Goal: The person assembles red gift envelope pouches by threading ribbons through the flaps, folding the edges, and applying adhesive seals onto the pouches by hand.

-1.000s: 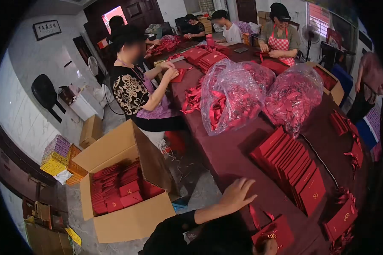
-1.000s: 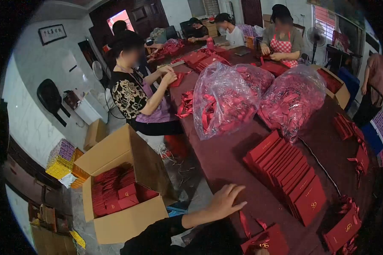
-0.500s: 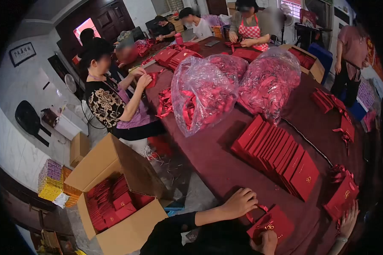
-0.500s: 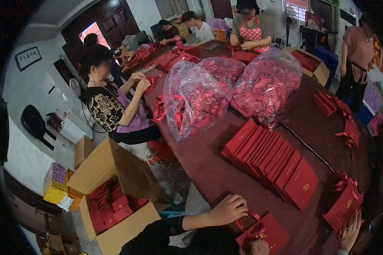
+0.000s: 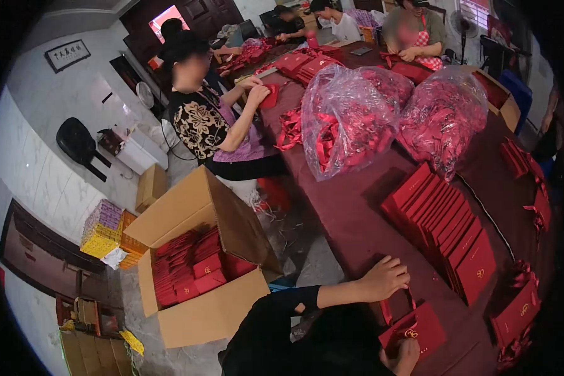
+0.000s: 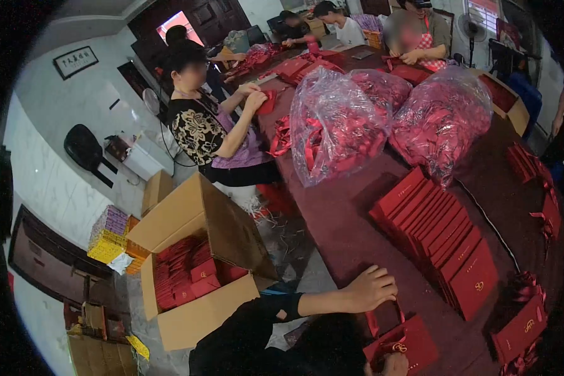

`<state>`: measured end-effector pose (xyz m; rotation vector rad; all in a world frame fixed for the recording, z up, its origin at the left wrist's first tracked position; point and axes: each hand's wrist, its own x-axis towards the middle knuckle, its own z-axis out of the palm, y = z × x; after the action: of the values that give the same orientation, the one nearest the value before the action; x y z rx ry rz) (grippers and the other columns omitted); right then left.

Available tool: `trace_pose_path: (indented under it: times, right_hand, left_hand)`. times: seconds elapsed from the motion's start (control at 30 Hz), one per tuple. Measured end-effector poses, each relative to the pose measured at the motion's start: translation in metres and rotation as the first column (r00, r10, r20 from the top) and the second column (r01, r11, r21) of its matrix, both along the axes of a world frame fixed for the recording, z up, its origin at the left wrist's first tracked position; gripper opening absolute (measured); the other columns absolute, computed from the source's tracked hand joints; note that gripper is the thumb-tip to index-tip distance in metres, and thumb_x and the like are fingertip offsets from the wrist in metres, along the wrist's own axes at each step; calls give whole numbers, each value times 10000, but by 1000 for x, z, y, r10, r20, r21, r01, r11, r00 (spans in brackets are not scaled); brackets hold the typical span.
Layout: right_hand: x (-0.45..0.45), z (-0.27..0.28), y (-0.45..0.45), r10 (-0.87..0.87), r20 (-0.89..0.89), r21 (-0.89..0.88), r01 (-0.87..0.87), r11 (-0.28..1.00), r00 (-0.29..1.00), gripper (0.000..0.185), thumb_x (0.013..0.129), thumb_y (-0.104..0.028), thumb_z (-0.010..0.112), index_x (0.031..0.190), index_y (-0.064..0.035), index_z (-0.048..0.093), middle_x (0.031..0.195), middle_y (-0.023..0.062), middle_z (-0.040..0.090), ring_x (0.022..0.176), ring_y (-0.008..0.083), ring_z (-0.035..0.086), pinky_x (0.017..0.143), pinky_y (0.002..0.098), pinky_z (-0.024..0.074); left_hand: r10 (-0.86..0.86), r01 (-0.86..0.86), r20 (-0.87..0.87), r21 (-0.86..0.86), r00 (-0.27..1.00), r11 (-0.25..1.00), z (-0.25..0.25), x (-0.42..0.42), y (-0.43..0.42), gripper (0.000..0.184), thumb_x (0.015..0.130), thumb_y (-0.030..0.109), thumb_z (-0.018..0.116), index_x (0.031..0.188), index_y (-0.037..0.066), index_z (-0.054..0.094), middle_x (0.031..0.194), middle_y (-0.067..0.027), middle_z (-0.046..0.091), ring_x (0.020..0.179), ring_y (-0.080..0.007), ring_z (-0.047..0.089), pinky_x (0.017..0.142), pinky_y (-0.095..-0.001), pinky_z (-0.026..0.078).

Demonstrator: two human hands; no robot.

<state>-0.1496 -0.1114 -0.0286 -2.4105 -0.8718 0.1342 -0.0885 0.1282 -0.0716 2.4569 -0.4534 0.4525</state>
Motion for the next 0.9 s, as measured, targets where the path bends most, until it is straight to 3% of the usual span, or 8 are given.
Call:
trace_pose_path:
  times: [0.23,0.33,0.43,0.5,0.53,0.63,0.7,0.9]
  right_hand:
    - [-1,-1,-2,10,2,-6,-10,1000,1000,407,546,-67,792,811,-36,485,773,155,484,739,366,512,644,427,412]
    - [-3,-2,-4,4,3,-18,-4,1000,1000,408,544,-67,792,810,-36,484,772,155,483,737,366,512,642,427,411]
    - [-4,0,-4,-23,-1,-34,23,999,1000,409,543,-67,792,808,-36,483,771,155,482,735,366,511,641,427,411]
    - [-8,3,-3,-59,-18,-48,58,997,998,410,542,-72,793,806,-35,482,771,154,483,741,364,513,645,430,413]
    - [-9,5,-1,-70,-19,-43,69,997,997,410,542,-74,794,805,-35,481,772,153,484,744,363,514,647,431,414]
    - [-8,5,-2,-60,-1,-32,60,998,998,407,549,-80,794,808,-35,483,775,153,486,748,362,516,650,434,416]
    - [-8,2,-3,-35,14,-24,35,999,999,403,556,-84,793,812,-35,485,779,154,487,749,362,516,652,435,416]
    - [-7,-1,-6,-1,35,-17,2,1000,999,392,579,-94,792,823,-36,491,789,156,490,752,363,517,657,439,416]
  left_hand:
    - [129,-132,93,23,987,991,13,0,5,216,829,276,707,868,81,622,910,-58,556,901,-253,516,817,-380,411]
    - [330,-286,97,-314,939,905,44,-2,32,281,852,249,684,1048,58,620,935,-85,599,819,-249,554,767,-373,445]
    - [527,-421,-213,-851,823,313,106,0,103,497,962,164,561,1430,76,419,896,-45,638,652,-75,517,598,-221,438]
    - [585,-101,-111,-994,803,-51,126,7,155,583,971,141,533,1485,43,276,875,-46,632,603,-54,463,531,-215,382]
    - [626,-79,-128,-991,769,-106,127,10,168,456,971,154,540,1399,40,433,834,-24,623,595,-48,456,523,-209,368]
    - [550,-274,-140,-947,823,169,108,5,147,180,956,171,572,1035,39,667,759,25,595,590,-21,437,520,-185,330]
    - [354,-349,-221,-868,909,353,94,-4,107,165,940,143,594,998,17,684,817,5,636,660,-36,514,565,-187,394]
    - [-94,-235,-302,-872,949,429,55,-34,1,101,962,81,535,918,3,582,794,-11,576,742,-78,542,675,-240,457]
